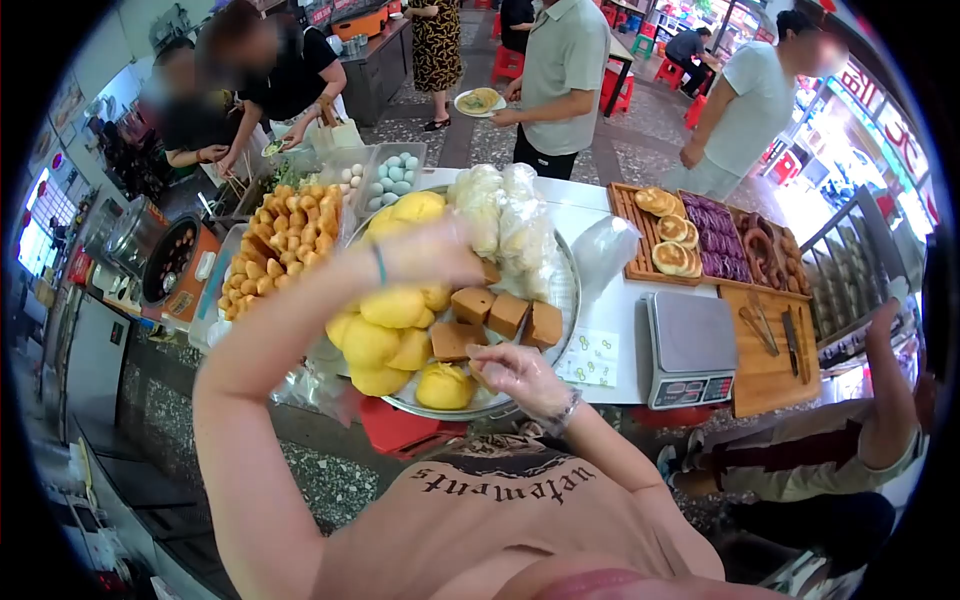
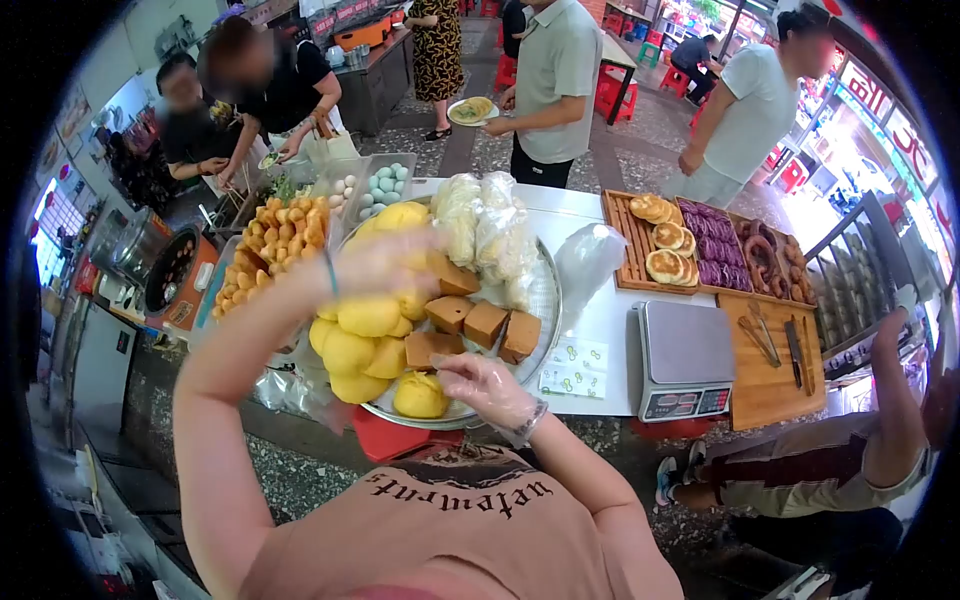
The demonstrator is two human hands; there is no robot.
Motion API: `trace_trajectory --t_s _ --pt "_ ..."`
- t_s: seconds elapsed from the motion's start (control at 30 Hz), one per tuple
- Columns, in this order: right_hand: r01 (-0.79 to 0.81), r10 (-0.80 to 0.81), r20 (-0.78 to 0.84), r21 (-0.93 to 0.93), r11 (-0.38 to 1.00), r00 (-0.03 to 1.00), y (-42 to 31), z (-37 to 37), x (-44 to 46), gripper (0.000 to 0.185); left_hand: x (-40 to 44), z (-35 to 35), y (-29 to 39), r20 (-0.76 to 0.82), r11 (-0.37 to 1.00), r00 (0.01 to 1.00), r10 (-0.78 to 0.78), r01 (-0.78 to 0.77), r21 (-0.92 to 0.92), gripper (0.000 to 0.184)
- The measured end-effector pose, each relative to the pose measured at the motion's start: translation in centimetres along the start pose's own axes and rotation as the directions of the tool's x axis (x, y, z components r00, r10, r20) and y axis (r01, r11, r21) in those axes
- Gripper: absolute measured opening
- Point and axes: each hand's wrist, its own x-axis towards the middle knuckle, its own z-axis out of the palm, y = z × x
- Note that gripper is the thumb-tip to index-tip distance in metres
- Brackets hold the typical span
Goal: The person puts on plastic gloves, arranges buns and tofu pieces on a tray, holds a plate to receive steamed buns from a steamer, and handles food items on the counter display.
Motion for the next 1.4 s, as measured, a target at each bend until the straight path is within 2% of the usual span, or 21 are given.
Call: trace_trajectory --t_s 0.03,0.07,0.1,0.2,0.27,0.33,0.4,0.43,0.47,0.57,0.7,0.77,0.83,0.87,0.93,1.0,1.03,1.1,1.13,1.27,1.4 --pt "0.073 -0.069 0.058 -0.065 0.995 0.996 -0.2 -0.2 0.0 0.036 -1.1 6.0 -2.8 0.000 0.984 0.986 0.169 -0.168 -0.060 0.045" --pt "0.078 -0.074 0.073 -0.059 0.995 0.995 0.4 -0.2 0.1 0.036 -1.8 7.6 0.3 0.302 0.993 0.946 0.114 -0.100 -0.063 0.061" --pt "0.135 -0.113 0.157 -0.138 0.981 0.981 1.5 0.1 0.4 0.038 -3.7 13.9 -2.9 0.117 0.946 0.940 0.321 -0.315 -0.071 0.057" --pt "0.148 -0.008 0.367 -0.355 0.923 0.930 3.3 0.6 1.1 0.037 -7.1 17.8 -2.1 -0.130 0.966 0.991 0.023 -0.055 -0.251 0.047" --pt "0.055 0.028 0.263 -0.304 0.951 0.964 5.6 0.9 0.4 0.028 -9.6 16.5 -3.3 -0.143 0.900 0.987 -0.077 0.007 -0.435 0.032" --pt "-0.011 0.042 0.189 -0.163 0.987 0.981 5.9 1.0 -0.1 0.025 -14.8 15.2 -7.2 -0.457 0.517 0.711 -0.534 -0.153 -0.842 0.021" --pt "-0.065 0.067 0.084 -0.022 0.998 0.994 4.6 1.1 0.6 0.024 -19.4 6.7 -6.9 -0.489 0.485 0.016 -0.872 -0.112 -0.868 0.044" --pt "-0.064 0.065 0.031 -0.031 0.997 0.997 3.4 1.2 0.7 0.024 -24.2 4.0 -10.6 -0.559 0.554 0.048 -0.828 -0.090 -0.828 0.053" --pt "-0.067 0.066 -0.031 -0.041 0.997 0.997 2.8 1.4 0.8 0.026 -26.9 1.4 -13.1 -0.522 0.530 -0.122 -0.844 -0.337 -0.778 0.053" --pt "0.004 -0.005 -0.028 -0.040 0.999 1.000 2.6 1.8 1.7 0.028 -33.9 -4.6 -17.4 -0.515 0.617 -0.348 -0.783 -0.336 -0.711 0.049" --pt "0.049 -0.040 0.062 -0.163 0.985 0.997 4.0 2.3 2.2 0.026 -37.7 -7.9 -18.5 -0.549 0.709 -0.449 -0.705 -0.479 -0.518 0.036" --pt "0.043 -0.016 0.098 -0.284 0.958 0.995 2.4 2.8 1.8 0.024 -35.4 -7.3 -16.9 -0.668 0.739 -0.362 -0.650 -0.508 -0.443 0.038" --pt "0.061 -0.052 0.111 -0.077 0.995 0.992 1.6 3.6 2.1 0.021 -29.7 -4.5 -11.6 -0.885 0.900 -0.169 -0.434 -0.123 -0.418 0.038" --pt "0.060 -0.053 0.113 -0.060 0.996 0.992 1.4 3.9 2.3 0.020 -29.3 -2.1 -11.1 -0.872 0.881 0.151 -0.465 0.180 -0.438 0.038" --pt "0.095 -0.068 0.149 -0.185 0.978 0.987 1.6 4.2 2.2 0.021 -23.7 4.0 -6.6 -0.679 0.818 0.490 -0.546 0.137 -0.559 0.035" --pt "0.105 -0.068 0.157 -0.237 0.966 0.985 1.6 5.2 2.3 0.023 -20.5 8.0 -5.3 0.088 0.567 0.804 -0.588 0.487 -0.664 0.033" --pt "0.135 -0.073 0.216 -0.290 0.948 0.974 1.6 5.6 2.4 0.025 -18.5 10.6 -4.5 0.172 0.710 0.914 -0.368 0.395 -0.583 0.032" --pt "0.043 0.022 0.236 -0.268 0.963 0.971 2.4 6.2 1.9 0.027 -16.2 17.5 -5.6 0.193 0.891 0.970 -0.148 0.215 -0.400 0.031" --pt "0.051 0.057 0.286 -0.357 0.933 0.956 2.6 6.6 1.4 0.027 -15.4 20.3 -5.5 -0.064 0.902 0.998 0.005 -0.032 -0.430 0.026" --pt "0.120 0.026 0.308 -0.446 0.887 0.951 6.1 7.0 0.0 0.021 -14.4 26.2 -9.0 -0.287 0.996 0.954 0.087 -0.085 0.020 0.011" --pt "0.077 -0.017 0.119 -0.521 0.850 0.993 8.3 6.9 -1.4 0.019 -13.9 27.3 -9.2 -0.415 0.997 0.908 -0.066 0.077 0.010 0.012"
